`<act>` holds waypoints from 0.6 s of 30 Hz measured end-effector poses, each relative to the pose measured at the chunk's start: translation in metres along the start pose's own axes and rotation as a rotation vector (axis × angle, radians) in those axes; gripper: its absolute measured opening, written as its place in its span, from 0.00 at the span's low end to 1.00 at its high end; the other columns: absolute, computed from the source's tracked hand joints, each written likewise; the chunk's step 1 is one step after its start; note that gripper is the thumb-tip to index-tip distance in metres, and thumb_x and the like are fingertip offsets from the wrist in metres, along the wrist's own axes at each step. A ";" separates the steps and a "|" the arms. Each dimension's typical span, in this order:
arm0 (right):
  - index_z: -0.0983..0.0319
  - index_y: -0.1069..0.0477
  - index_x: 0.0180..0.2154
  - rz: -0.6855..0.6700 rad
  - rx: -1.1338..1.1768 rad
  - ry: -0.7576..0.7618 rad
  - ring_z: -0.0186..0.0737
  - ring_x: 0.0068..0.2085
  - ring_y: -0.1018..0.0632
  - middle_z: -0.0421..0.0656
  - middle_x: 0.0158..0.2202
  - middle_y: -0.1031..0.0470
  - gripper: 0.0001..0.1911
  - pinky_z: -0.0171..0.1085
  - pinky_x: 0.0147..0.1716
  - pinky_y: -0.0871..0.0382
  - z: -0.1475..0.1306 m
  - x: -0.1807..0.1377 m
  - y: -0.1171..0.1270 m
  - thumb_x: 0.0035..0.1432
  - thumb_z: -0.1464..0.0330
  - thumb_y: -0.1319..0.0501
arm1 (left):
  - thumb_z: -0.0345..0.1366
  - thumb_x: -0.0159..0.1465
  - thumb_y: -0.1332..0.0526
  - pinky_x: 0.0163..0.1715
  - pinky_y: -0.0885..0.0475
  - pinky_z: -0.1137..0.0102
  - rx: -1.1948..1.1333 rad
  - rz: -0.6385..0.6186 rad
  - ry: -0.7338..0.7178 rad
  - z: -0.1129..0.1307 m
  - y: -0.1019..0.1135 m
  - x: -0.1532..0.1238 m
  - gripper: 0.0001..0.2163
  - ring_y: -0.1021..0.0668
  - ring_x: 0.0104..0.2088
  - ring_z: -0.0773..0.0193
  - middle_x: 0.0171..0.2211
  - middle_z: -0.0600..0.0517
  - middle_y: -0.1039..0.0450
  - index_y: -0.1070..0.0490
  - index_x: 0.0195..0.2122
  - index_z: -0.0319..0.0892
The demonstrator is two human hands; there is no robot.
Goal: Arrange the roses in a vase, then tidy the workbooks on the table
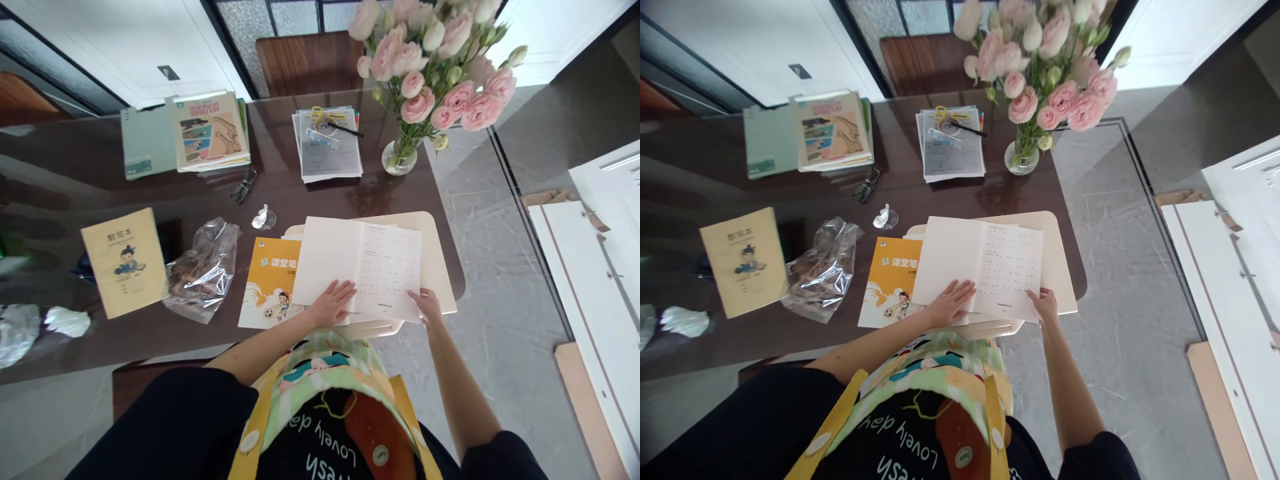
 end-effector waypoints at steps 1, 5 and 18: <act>0.61 0.32 0.37 -0.021 0.002 0.004 0.49 0.35 0.21 0.49 0.33 0.23 0.23 0.44 0.34 0.28 -0.008 -0.002 0.000 0.39 0.57 0.35 | 0.44 0.66 0.46 0.66 0.59 0.47 0.002 -0.009 0.025 0.006 -0.005 -0.001 0.32 0.53 0.70 0.48 0.69 0.40 0.53 0.52 0.68 0.38; 0.57 0.37 0.40 -0.209 0.243 0.106 0.42 0.31 0.22 0.40 0.29 0.23 0.22 0.39 0.30 0.28 -0.051 -0.029 0.005 0.44 0.56 0.37 | 0.54 0.60 0.42 0.59 0.67 0.31 0.000 0.046 0.153 0.032 -0.006 0.019 0.41 0.59 0.68 0.33 0.70 0.39 0.57 0.55 0.69 0.39; 0.63 0.26 0.35 0.000 -0.025 0.124 0.44 0.39 0.21 0.47 0.34 0.22 0.17 0.38 0.37 0.29 -0.042 -0.003 -0.020 0.45 0.59 0.33 | 0.45 0.67 0.48 0.48 0.27 0.61 -0.435 0.828 0.655 0.002 0.113 -0.008 0.19 0.21 0.48 0.50 0.44 0.40 0.22 0.29 0.52 0.39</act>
Point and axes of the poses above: each hand's wrist, its own x-axis towards the middle knuckle, its own y-axis out of the back of the hand, z = x × y, the point moved 3 cm from there along x, towards the middle knuckle
